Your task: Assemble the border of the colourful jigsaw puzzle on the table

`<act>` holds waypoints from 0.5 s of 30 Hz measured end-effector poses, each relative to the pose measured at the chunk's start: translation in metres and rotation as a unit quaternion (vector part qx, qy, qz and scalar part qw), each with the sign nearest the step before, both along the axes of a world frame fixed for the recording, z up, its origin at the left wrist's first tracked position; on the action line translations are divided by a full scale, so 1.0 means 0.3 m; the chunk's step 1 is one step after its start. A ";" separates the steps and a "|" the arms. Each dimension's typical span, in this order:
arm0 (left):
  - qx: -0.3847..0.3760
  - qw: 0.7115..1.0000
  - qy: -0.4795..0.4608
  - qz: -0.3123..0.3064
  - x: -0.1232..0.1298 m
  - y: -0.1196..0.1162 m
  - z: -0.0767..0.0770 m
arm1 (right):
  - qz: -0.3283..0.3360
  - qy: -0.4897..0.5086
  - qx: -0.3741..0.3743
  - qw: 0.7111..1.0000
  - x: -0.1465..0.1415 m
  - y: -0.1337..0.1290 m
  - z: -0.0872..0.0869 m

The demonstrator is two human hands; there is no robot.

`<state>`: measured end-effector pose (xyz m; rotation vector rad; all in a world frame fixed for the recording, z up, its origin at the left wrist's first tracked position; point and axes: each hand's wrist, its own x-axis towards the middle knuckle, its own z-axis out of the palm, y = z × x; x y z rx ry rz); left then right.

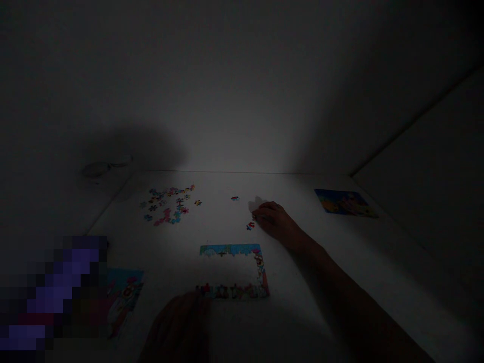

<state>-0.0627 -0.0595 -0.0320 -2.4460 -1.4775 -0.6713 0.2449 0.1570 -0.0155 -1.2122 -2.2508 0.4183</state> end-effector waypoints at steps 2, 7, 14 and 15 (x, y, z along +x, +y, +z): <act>0.011 1.000 0.011 -0.014 -0.007 0.010 -0.003 | 0.000 -0.010 0.008 1.000 -0.002 -0.008 -0.002; 0.008 1.000 0.029 -0.005 0.001 0.009 0.020 | 0.000 -0.034 0.018 0.999 -0.012 -0.019 -0.012; -0.023 1.000 0.004 0.015 0.031 -0.008 0.078 | -0.014 -0.027 0.009 1.000 -0.018 0.001 -0.039; -0.022 1.000 0.002 0.018 0.034 -0.008 0.082 | -0.012 -0.025 0.008 1.000 -0.017 0.003 -0.041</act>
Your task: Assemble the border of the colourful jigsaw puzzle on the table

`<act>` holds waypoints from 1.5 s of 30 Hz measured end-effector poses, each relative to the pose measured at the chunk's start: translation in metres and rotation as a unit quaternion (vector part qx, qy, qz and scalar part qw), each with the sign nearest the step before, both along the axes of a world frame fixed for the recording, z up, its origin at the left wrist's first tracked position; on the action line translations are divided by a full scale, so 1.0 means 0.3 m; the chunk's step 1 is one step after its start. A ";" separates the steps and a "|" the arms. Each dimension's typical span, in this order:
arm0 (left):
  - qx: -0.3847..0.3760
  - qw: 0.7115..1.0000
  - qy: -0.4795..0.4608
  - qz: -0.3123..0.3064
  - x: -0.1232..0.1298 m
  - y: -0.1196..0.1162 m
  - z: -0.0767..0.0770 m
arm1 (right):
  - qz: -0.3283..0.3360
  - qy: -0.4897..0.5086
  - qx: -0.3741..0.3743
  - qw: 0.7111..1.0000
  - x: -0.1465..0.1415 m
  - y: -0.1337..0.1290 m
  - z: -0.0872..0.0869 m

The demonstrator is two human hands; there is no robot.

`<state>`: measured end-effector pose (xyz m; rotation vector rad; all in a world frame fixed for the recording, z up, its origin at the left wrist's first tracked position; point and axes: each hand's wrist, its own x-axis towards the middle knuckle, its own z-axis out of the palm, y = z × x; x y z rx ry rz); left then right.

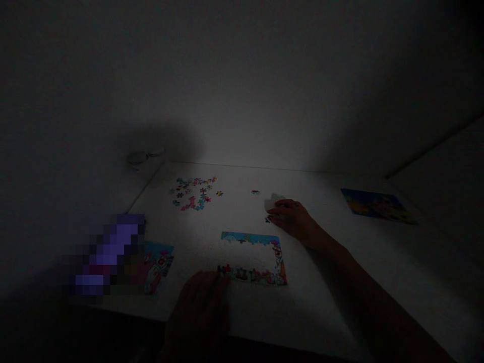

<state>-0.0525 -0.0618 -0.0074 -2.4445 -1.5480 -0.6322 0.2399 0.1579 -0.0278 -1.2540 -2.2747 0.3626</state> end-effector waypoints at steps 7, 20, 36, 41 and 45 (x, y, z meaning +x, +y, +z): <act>0.016 1.000 -0.021 -0.001 -0.002 0.003 -0.012 | 0.007 0.015 -0.011 1.000 -0.002 -0.003 0.012; 0.059 0.998 0.020 -0.017 -0.015 0.009 -0.043 | 0.025 0.052 -0.040 0.998 -0.002 -0.005 0.034; 0.012 1.000 -0.026 -0.001 0.014 -0.011 0.007 | -0.069 0.134 -0.142 0.978 -0.050 -0.087 0.097; -0.008 0.999 -0.046 0.004 0.013 -0.015 -0.001 | -0.023 0.158 -0.171 0.972 -0.080 -0.115 0.116; -0.021 0.998 -0.056 0.000 0.011 -0.018 -0.010 | 0.033 0.133 -0.201 0.970 -0.164 -0.170 0.144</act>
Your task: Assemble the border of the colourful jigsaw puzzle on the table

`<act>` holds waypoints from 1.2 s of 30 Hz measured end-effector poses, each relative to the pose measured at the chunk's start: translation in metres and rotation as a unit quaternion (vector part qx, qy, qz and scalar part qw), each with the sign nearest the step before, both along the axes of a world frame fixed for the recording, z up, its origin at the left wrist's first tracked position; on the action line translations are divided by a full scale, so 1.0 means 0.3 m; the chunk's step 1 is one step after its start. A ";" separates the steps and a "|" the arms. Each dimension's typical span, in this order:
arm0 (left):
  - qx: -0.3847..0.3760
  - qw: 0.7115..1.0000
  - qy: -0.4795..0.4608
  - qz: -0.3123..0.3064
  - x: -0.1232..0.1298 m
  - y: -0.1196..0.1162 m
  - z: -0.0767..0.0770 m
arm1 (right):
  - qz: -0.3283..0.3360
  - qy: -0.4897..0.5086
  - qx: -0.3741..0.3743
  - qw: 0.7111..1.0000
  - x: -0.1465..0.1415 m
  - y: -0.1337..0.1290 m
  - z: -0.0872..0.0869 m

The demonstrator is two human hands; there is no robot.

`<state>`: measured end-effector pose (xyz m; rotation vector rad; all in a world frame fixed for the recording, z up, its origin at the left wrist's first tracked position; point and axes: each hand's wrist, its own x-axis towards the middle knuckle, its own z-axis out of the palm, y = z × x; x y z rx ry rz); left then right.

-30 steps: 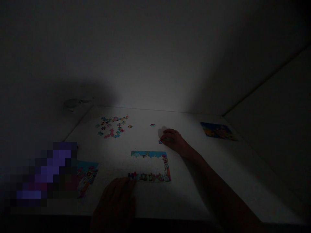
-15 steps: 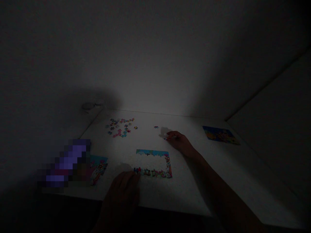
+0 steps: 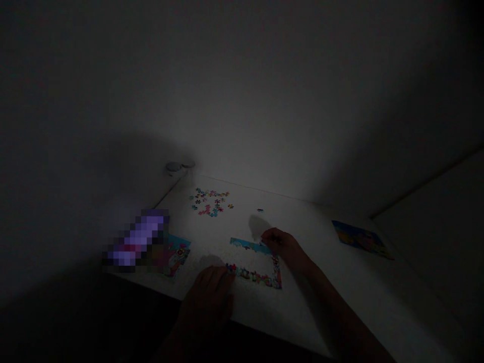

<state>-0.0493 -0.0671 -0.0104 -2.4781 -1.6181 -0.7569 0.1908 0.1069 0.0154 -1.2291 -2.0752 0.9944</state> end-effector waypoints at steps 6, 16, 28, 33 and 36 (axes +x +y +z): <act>-0.009 1.000 -0.001 -0.001 -0.001 0.000 -0.007 | 0.143 -0.012 -0.057 0.988 -0.223 -0.096 0.031; -0.032 0.999 -0.012 -0.014 -0.002 0.003 -0.007 | 0.171 -0.015 -0.049 0.984 -0.252 -0.124 -0.016; -0.052 0.998 -0.018 -0.014 0.000 0.009 0.016 | 0.146 -0.037 -0.005 0.989 -0.265 -0.142 -0.024; -0.035 0.999 -0.011 -0.014 0.000 0.011 0.009 | 0.141 -0.042 0.001 0.989 -0.267 -0.150 -0.014; -0.033 0.999 -0.012 -0.016 0.002 0.011 0.016 | 0.143 -0.039 0.008 0.989 -0.268 -0.149 -0.017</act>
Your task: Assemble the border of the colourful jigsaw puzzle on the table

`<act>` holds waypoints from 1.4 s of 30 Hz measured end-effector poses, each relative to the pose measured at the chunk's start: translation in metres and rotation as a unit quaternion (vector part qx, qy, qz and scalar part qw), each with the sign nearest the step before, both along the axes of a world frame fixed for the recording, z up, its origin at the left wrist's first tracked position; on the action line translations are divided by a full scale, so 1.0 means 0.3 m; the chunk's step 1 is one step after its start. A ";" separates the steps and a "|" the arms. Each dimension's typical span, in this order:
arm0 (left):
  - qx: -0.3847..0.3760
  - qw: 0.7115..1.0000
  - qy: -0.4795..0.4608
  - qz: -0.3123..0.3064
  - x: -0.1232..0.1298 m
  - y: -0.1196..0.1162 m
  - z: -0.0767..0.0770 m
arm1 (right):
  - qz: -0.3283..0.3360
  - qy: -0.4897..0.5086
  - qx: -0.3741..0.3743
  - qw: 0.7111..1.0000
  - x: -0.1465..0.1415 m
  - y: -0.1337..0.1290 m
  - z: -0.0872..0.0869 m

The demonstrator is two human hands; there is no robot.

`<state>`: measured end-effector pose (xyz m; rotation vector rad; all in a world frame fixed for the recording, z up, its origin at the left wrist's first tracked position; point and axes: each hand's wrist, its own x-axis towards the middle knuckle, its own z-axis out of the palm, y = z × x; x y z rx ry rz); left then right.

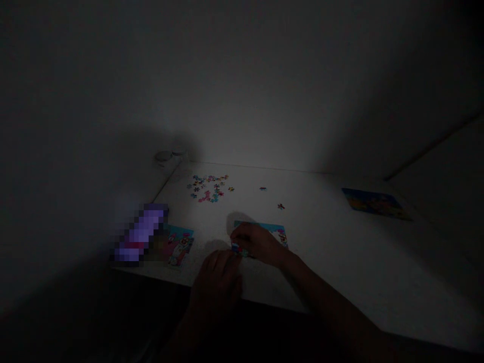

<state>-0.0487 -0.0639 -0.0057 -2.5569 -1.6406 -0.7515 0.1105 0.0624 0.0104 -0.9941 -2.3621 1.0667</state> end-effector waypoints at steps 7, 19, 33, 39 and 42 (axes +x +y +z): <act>0.014 1.000 0.001 0.003 0.002 0.000 0.003 | 0.008 0.005 0.006 1.000 0.003 0.006 -0.011; 0.006 1.000 -0.013 0.000 0.005 -0.001 0.013 | 0.022 -0.008 0.026 0.999 0.004 0.006 -0.005; 0.000 1.000 -0.010 -0.002 0.001 -0.002 -0.002 | -0.003 -0.026 0.006 1.000 -0.004 -0.002 -0.002; 0.014 1.000 0.001 0.000 -0.003 0.001 -0.006 | -0.002 -0.026 0.007 1.000 -0.006 -0.009 0.009; 0.011 1.000 0.020 -0.008 -0.008 0.004 -0.006 | 0.012 -0.017 0.020 1.000 -0.002 -0.005 0.003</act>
